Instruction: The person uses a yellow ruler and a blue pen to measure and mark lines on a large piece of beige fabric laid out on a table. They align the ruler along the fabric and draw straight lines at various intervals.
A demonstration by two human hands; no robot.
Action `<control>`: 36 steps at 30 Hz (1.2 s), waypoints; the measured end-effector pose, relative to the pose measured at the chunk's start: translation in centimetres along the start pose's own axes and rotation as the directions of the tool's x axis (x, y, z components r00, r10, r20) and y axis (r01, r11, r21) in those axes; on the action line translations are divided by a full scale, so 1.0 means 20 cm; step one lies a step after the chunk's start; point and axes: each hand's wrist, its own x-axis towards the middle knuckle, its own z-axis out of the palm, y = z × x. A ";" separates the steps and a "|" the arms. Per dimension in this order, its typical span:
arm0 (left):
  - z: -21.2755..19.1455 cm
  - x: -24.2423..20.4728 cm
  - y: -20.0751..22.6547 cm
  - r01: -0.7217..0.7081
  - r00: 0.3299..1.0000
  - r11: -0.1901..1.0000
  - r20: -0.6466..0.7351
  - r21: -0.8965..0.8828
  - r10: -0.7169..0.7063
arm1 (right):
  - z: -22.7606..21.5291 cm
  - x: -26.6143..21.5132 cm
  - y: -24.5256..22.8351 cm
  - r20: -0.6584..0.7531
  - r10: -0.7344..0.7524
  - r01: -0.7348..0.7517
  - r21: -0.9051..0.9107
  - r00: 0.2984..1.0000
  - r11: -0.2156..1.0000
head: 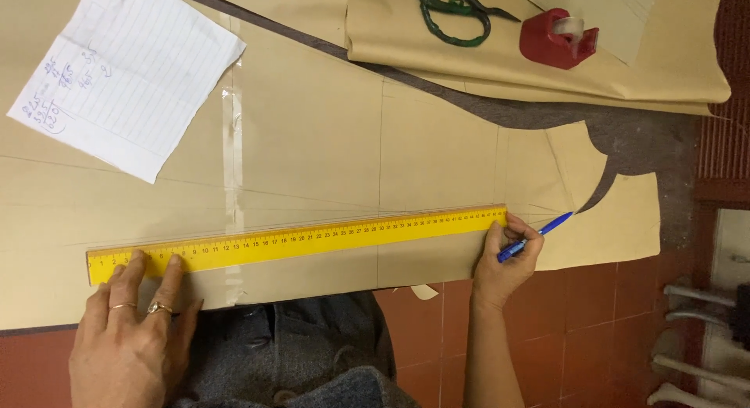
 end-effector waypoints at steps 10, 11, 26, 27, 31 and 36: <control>-0.06 0.06 -0.02 -0.077 0.995 0.978 0.040 -0.196 0.086 | 0.00 -0.02 0.05 0.019 -0.090 0.091 -0.023 0.996 0.996; -0.05 0.05 -0.02 -0.080 0.995 0.974 0.046 -0.210 0.092 | 0.00 -0.02 0.06 0.021 -0.116 0.116 -0.008 0.993 0.993; 0.04 0.10 -0.22 -0.230 0.973 0.885 -0.126 -0.405 0.195 | -0.02 -0.03 0.13 0.051 -0.194 0.195 -0.019 0.980 0.981; 0.05 0.11 -0.22 -0.239 0.970 0.878 -0.145 -0.414 0.195 | -0.02 -0.02 0.16 0.046 -0.193 0.194 -0.017 0.980 0.981; 0.05 0.11 -0.23 -0.242 0.969 0.881 -0.144 -0.406 0.200 | -0.02 -0.03 0.11 0.055 -0.190 0.191 -0.012 0.980 0.982; 0.06 0.12 -0.24 -0.263 0.963 0.881 -0.160 -0.393 0.216 | -0.01 -0.03 0.12 0.053 -0.199 0.199 -0.005 0.979 0.980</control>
